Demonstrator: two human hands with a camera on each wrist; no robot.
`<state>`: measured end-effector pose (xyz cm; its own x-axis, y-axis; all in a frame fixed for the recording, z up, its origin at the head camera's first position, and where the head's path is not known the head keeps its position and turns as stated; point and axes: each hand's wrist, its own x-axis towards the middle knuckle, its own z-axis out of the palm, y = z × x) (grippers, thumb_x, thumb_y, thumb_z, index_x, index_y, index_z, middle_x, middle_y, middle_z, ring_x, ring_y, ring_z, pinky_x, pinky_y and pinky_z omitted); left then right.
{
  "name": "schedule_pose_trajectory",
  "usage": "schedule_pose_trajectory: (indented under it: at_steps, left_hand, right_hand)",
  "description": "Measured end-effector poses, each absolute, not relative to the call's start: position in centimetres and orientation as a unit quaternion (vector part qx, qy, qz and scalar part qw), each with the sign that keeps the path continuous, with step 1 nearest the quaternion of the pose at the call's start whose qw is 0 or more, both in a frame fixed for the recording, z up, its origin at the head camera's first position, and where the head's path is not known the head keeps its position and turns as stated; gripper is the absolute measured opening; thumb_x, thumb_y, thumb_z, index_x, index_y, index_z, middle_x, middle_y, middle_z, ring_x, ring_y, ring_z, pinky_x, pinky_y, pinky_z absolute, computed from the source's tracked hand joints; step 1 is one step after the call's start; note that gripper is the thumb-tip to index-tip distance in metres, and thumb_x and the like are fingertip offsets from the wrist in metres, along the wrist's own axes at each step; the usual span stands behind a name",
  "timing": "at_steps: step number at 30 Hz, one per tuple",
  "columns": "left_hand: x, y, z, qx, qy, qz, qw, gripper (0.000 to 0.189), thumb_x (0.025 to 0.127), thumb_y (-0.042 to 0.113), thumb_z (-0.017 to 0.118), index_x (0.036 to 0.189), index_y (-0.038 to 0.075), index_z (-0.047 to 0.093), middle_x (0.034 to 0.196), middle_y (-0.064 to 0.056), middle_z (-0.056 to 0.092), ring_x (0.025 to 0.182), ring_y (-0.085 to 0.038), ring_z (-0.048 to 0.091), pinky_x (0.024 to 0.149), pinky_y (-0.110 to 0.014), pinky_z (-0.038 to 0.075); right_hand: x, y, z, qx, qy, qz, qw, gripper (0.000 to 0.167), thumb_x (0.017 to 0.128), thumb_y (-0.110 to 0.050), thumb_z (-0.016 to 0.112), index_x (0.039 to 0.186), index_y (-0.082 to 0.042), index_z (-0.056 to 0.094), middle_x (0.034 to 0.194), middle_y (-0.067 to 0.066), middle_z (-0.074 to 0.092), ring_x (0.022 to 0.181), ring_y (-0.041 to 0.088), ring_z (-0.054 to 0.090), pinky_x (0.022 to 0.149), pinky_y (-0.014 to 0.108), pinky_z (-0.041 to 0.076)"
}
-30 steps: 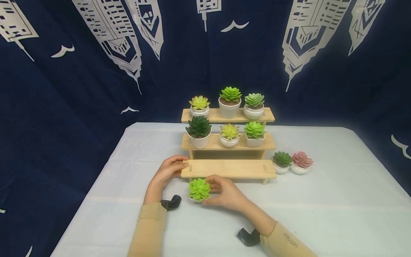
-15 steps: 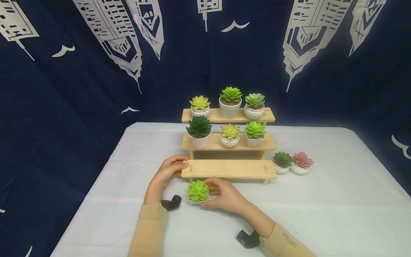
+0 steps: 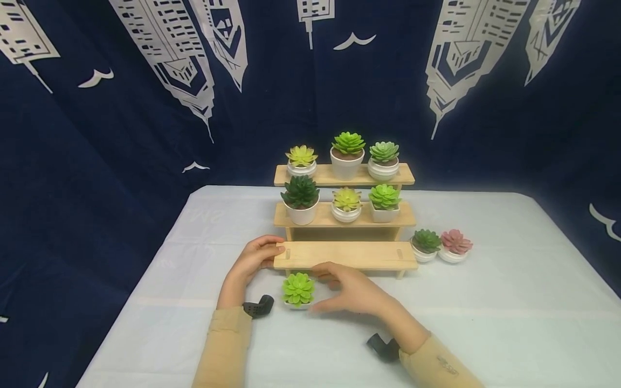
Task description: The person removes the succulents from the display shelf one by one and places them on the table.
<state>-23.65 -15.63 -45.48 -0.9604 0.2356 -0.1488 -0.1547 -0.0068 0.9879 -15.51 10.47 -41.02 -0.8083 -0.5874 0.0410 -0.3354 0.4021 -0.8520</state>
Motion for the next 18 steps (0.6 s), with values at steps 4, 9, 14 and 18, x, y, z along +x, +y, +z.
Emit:
schedule_pose_trajectory:
  at_steps: [4, 9, 14, 18]
  left_hand:
    - [-23.4, -15.6, -45.1, 0.035, 0.688, 0.71, 0.144, 0.035, 0.087, 0.01, 0.065, 0.119, -0.002, 0.058, 0.099, -0.008, 0.063, 0.078, -0.018, 0.064, 0.068, -0.03, 0.053]
    - [-23.5, -15.6, -45.0, 0.035, 0.688, 0.71, 0.151, 0.035, 0.089, 0.008, 0.063, 0.121, -0.003, 0.056, 0.097, -0.005, 0.063, 0.079, -0.017, 0.063, 0.069, -0.03, 0.053]
    - [-23.6, -15.6, -45.4, 0.034, 0.69, 0.709, 0.139, 0.034, 0.087, 0.01, 0.065, 0.119, -0.002, 0.058, 0.097, -0.007, 0.063, 0.078, -0.018, 0.063, 0.067, -0.03, 0.052]
    - [-23.6, -15.7, -45.5, 0.036, 0.693, 0.708, 0.133, 0.034, 0.086, 0.01, 0.066, 0.117, -0.001, 0.059, 0.096, -0.008, 0.064, 0.077, -0.018, 0.063, 0.065, -0.03, 0.052]
  right_hand:
    - [-15.9, 11.8, -40.0, -0.28, 0.811, -0.496, 0.132, 0.072, 0.074, -0.027, 0.081, 0.132, -0.001, 0.047, 0.126, 0.013, 0.055, 0.116, 0.028, 0.054, 0.095, 0.038, 0.044]
    - [-16.5, 13.2, -38.9, -0.26, 0.815, -0.511, 0.086, 0.068, 0.075, -0.024, 0.08, 0.13, -0.001, 0.049, 0.125, 0.015, 0.057, 0.114, 0.028, 0.055, 0.093, 0.036, 0.046]
    - [-16.9, 15.0, -37.8, -0.234, 0.813, -0.531, 0.045, 0.063, 0.076, -0.021, 0.079, 0.129, -0.001, 0.051, 0.125, 0.017, 0.057, 0.114, 0.029, 0.056, 0.093, 0.038, 0.046]
    - [-17.3, 16.6, -37.1, -0.215, 0.814, -0.539, 0.025, 0.06, 0.078, -0.02, 0.078, 0.128, 0.0, 0.051, 0.125, 0.018, 0.056, 0.113, 0.03, 0.056, 0.093, 0.036, 0.046]
